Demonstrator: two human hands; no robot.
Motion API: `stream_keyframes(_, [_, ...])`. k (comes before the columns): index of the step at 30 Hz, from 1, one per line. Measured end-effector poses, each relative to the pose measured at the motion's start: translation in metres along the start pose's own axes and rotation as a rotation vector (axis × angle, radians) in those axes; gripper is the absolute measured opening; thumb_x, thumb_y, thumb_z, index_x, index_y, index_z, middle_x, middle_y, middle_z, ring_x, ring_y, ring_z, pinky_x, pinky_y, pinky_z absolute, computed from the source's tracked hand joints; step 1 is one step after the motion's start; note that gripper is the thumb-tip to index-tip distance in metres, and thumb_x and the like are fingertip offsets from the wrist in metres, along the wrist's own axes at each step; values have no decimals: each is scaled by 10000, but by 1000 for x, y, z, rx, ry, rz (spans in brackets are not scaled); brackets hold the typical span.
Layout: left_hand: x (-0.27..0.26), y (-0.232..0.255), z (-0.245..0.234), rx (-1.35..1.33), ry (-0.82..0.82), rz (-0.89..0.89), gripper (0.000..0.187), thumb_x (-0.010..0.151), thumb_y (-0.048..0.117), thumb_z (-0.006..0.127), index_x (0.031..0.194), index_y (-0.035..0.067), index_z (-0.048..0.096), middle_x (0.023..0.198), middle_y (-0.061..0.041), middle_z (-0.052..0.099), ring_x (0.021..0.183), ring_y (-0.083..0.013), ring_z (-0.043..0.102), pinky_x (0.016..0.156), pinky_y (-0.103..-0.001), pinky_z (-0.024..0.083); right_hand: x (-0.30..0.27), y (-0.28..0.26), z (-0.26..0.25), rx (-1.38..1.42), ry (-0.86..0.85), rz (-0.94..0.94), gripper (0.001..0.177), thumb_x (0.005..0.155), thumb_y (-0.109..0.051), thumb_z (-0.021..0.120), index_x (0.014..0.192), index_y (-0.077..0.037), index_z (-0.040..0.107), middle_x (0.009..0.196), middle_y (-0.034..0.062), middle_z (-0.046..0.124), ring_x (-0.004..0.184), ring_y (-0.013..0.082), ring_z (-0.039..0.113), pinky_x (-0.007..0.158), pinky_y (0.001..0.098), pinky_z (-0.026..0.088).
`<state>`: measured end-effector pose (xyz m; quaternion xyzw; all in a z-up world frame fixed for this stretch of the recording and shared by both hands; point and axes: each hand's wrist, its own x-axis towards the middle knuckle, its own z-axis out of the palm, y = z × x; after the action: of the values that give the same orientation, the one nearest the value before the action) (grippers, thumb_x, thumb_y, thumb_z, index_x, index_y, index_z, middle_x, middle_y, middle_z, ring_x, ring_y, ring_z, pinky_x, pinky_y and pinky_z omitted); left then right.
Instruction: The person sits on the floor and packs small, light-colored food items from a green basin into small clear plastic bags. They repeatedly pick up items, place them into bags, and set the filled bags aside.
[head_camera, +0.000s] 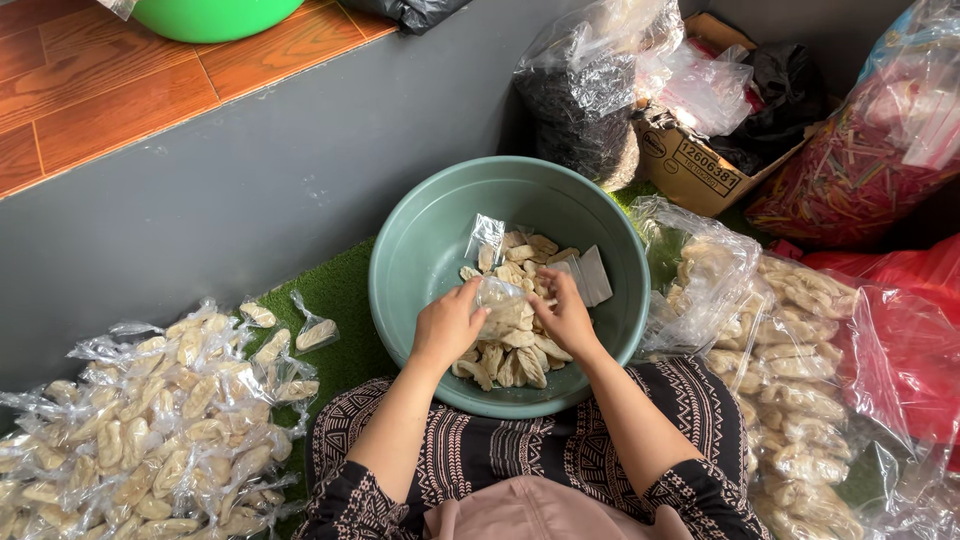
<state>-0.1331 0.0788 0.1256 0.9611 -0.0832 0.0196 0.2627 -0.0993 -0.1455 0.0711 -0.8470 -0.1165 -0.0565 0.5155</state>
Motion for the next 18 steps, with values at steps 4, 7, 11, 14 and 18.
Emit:
stream_keyframes(4, [-5, 17, -20, -31, -54, 99, 560, 903, 293, 690, 1430, 168, 549, 1196, -92, 725, 957, -309, 743, 804, -426, 600, -4, -29, -19, -97, -62, -444, 656, 797, -201, 827, 1335, 44, 544, 1278, 224, 578, 1155, 417, 562, 989, 498, 453])
stream_keyframes(7, [-8, 24, -25, -199, 45, 250, 652, 851, 364, 759, 1423, 145, 538, 1281, -119, 678, 1006, -317, 732, 842, -420, 592, -5, -34, -25, -147, -116, -233, 432, 829, -186, 808, 1199, -40, 642, 1152, 142, 668, 1079, 326, 643, 956, 436, 513])
stream_keyframes(11, [4, 6, -2, -346, 343, 458, 694, 955, 349, 719, 1535, 81, 447, 1490, -152, 564, 1273, -365, 632, 1057, -433, 517, -12, -13, -88, -264, 113, -120, 309, 833, -62, 766, 1133, -90, 698, 1106, 87, 706, 1033, 250, 672, 887, 376, 556])
stream_keyframes(14, [10, -23, 21, -468, 166, 135, 603, 976, 303, 686, 1507, 118, 468, 1481, -116, 568, 1227, -285, 652, 993, -391, 530, -50, 5, -187, -502, 475, -172, 447, 842, 76, 696, 1268, -56, 664, 1236, 111, 690, 1125, 258, 659, 948, 359, 534])
stream_keyframes(18, [11, -48, 41, -478, 55, 42, 548, 921, 243, 689, 1429, 125, 523, 1380, -110, 615, 1114, -265, 700, 910, -372, 578, -134, 5, -306, -38, 959, -40, 398, 865, 2, 685, 1230, -1, 526, 1153, 50, 591, 1065, 189, 572, 906, 323, 486])
